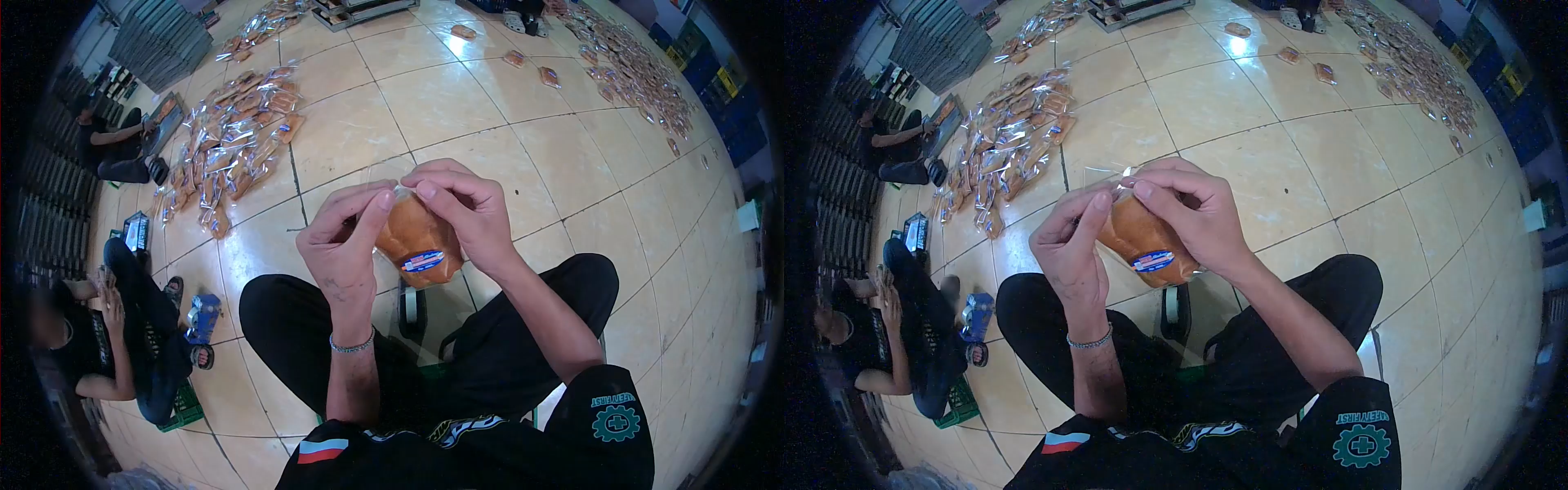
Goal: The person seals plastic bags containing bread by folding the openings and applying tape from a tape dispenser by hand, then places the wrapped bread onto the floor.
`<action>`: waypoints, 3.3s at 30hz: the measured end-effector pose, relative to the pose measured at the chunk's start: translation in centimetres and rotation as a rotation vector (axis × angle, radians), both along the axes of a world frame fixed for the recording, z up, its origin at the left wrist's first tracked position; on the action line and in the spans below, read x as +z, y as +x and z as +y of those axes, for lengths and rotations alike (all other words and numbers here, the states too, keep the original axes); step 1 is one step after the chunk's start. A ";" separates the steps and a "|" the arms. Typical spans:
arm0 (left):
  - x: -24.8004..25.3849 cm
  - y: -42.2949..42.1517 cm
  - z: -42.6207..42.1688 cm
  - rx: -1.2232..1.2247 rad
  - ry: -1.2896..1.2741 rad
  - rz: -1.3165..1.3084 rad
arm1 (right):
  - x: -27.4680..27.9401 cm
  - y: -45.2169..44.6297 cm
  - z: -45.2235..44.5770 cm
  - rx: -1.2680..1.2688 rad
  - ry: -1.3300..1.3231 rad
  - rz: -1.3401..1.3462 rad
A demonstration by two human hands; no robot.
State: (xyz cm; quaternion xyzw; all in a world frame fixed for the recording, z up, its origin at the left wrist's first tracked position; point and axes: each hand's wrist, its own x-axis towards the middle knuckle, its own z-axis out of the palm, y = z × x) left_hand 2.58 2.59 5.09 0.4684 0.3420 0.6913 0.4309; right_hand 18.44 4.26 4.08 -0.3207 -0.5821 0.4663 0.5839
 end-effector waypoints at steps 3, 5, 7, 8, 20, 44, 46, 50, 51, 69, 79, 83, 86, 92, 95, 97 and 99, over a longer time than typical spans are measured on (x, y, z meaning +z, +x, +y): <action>0.1 -0.4 -0.2 0.022 -0.058 -0.032 | 0.5 -0.5 -0.3 0.043 -0.077 0.096; 0.0 -0.8 -0.1 0.007 -0.088 -0.080 | 0.9 -0.4 -0.5 0.060 -0.137 0.119; -0.1 -1.1 -0.1 -0.043 -0.057 0.003 | 1.1 -0.3 -0.5 0.072 -0.197 0.147; -0.1 -1.2 -0.1 -0.046 -0.057 0.005 | 1.2 0.0 -0.2 0.074 -0.150 0.130; -0.2 -0.7 -0.2 0.034 0.132 0.292 | 1.7 1.0 0.1 -0.040 0.028 -0.083; -2.0 -0.7 0.3 -0.120 -0.165 0.303 | 1.8 2.7 -0.5 -0.072 -0.261 -0.308; -1.8 0.2 -0.2 0.153 -0.119 0.516 | 1.2 2.6 -0.4 -0.085 -0.248 -0.310; -2.2 0.6 -0.4 0.218 -0.168 0.508 | 0.2 1.8 -0.2 -0.327 0.058 -0.618; -2.2 0.6 -0.3 0.266 -0.082 0.645 | 0.0 1.7 -0.2 -0.407 0.308 -0.746; -8.8 -1.8 2.5 -0.372 -0.672 -0.352 | -4.2 2.6 3.1 0.090 -0.787 -0.302; -7.7 -2.6 2.5 -0.155 -0.464 -0.348 | -3.4 0.4 0.1 0.089 0.088 -0.685; -6.5 -3.6 2.1 -0.294 -0.462 -0.225 | -2.6 1.1 0.4 0.081 -0.011 -0.727; -6.8 -4.2 2.1 -0.422 -0.431 0.146 | -2.7 1.8 0.8 0.041 0.082 -0.686; -6.3 -4.2 0.9 -0.271 -0.206 0.298 | -5.2 0.6 1.5 -0.034 -0.127 -0.260; -6.1 -5.4 1.4 0.059 0.103 0.647 | -14.9 2.8 4.1 0.009 -0.388 -0.367; -7.2 -6.2 2.1 0.095 0.076 0.616 | -25.4 4.2 4.1 0.097 -0.516 -0.782; -6.9 -6.2 2.4 0.028 -0.070 0.247 | -27.4 3.1 1.2 0.268 -0.736 -0.970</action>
